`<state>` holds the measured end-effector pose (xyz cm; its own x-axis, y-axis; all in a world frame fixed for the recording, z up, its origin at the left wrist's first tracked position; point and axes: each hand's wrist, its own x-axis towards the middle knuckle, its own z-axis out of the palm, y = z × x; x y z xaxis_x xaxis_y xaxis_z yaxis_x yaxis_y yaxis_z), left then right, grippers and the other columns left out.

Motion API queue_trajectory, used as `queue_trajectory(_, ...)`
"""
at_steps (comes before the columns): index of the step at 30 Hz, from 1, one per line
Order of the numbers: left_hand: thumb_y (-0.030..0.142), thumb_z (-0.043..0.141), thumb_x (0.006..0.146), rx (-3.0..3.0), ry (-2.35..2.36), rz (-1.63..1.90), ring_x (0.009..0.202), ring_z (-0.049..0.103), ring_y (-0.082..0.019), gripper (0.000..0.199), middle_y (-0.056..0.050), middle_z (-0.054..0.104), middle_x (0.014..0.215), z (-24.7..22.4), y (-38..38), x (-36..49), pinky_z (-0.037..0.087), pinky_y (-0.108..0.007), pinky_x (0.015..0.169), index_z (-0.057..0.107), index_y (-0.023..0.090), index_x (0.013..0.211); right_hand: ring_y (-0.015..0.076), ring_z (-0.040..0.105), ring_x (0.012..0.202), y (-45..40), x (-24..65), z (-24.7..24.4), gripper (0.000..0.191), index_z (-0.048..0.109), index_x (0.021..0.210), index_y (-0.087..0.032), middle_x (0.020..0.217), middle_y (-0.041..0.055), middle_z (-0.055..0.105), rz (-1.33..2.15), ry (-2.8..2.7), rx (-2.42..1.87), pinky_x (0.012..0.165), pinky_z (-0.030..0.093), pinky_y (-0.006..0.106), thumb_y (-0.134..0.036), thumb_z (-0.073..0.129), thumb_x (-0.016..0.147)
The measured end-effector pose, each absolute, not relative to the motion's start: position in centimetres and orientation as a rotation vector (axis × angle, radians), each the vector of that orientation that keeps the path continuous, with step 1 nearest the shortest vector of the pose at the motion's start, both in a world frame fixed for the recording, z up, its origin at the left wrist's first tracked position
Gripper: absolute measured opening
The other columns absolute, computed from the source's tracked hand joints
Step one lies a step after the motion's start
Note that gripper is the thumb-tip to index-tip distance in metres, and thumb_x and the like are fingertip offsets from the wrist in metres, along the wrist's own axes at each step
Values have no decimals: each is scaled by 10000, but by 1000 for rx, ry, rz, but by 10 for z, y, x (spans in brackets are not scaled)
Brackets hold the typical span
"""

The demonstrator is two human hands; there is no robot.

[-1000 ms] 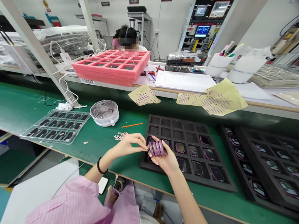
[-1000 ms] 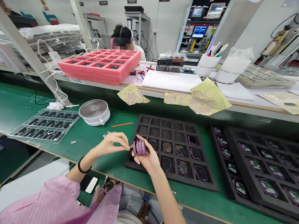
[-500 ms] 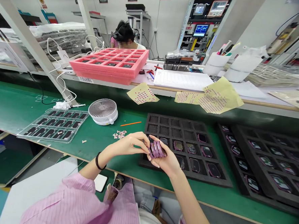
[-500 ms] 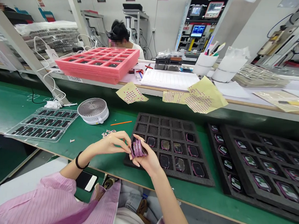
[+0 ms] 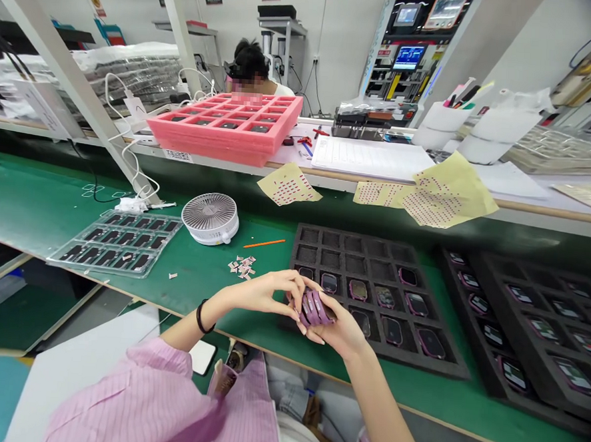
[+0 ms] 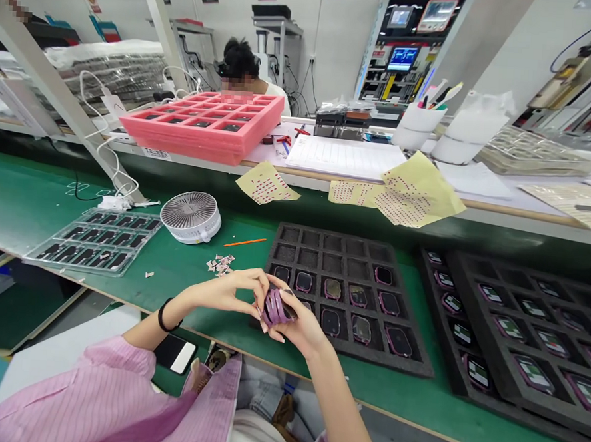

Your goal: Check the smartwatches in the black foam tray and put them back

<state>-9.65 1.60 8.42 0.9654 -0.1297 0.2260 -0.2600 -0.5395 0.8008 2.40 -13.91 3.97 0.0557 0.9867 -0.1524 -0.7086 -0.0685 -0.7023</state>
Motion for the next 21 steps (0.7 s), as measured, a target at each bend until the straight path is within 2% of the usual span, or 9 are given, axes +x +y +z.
queue_trajectory(3,337,675,782,2107,-219,121,877,537,-156,243,-79,579,969,76,15,-99,460,-287,768,518,159,831,169,642,564,-144,19,36,643,361,1396,-262,857,54,685,1460,-529,-852,360,383,193,-351,617,813)
queue_trajectory(6,368,673,776,2089,-225,34,845,523,-143,287,-72,571,981,68,14,-101,452,-274,749,467,169,798,147,631,542,-145,11,30,668,343,1415,-274,856,43,679,1454,-526,-903,361,380,182,-330,629,814)
queue_trajectory(11,440,711,718,2128,-63,44,793,533,-136,358,-42,569,926,56,24,-108,447,-246,684,503,167,819,150,616,525,-138,-2,20,698,295,1446,-259,721,21,656,1462,-501,-855,346,364,173,-358,606,830)
queue_trajectory(13,446,723,702,2166,65,93,812,557,-149,370,-35,583,905,52,37,-114,446,-240,668,535,169,859,159,621,537,-136,-3,20,718,250,1460,-269,758,36,668,1481,-490,-829,344,358,178,-379,591,838)
queue_trajectory(15,439,668,761,2234,263,174,814,580,-156,314,-38,600,898,50,57,-121,448,-244,666,567,168,882,157,621,544,-135,0,21,726,233,1461,-279,853,65,685,1480,-483,-827,351,360,186,-379,592,838)
queue_trajectory(18,365,529,873,2439,616,351,789,587,-161,220,-57,609,907,41,90,-130,454,-272,702,616,163,890,153,616,552,-137,8,23,703,259,1449,-273,945,94,689,1438,-473,-855,369,376,204,-364,595,839)
queue_trajectory(21,271,540,862,2694,692,367,945,562,-208,165,-78,625,1014,26,113,-134,441,-325,840,655,176,933,159,614,558,-138,15,24,653,287,1438,-270,961,103,689,1412,-460,-844,382,379,218,-368,570,858)
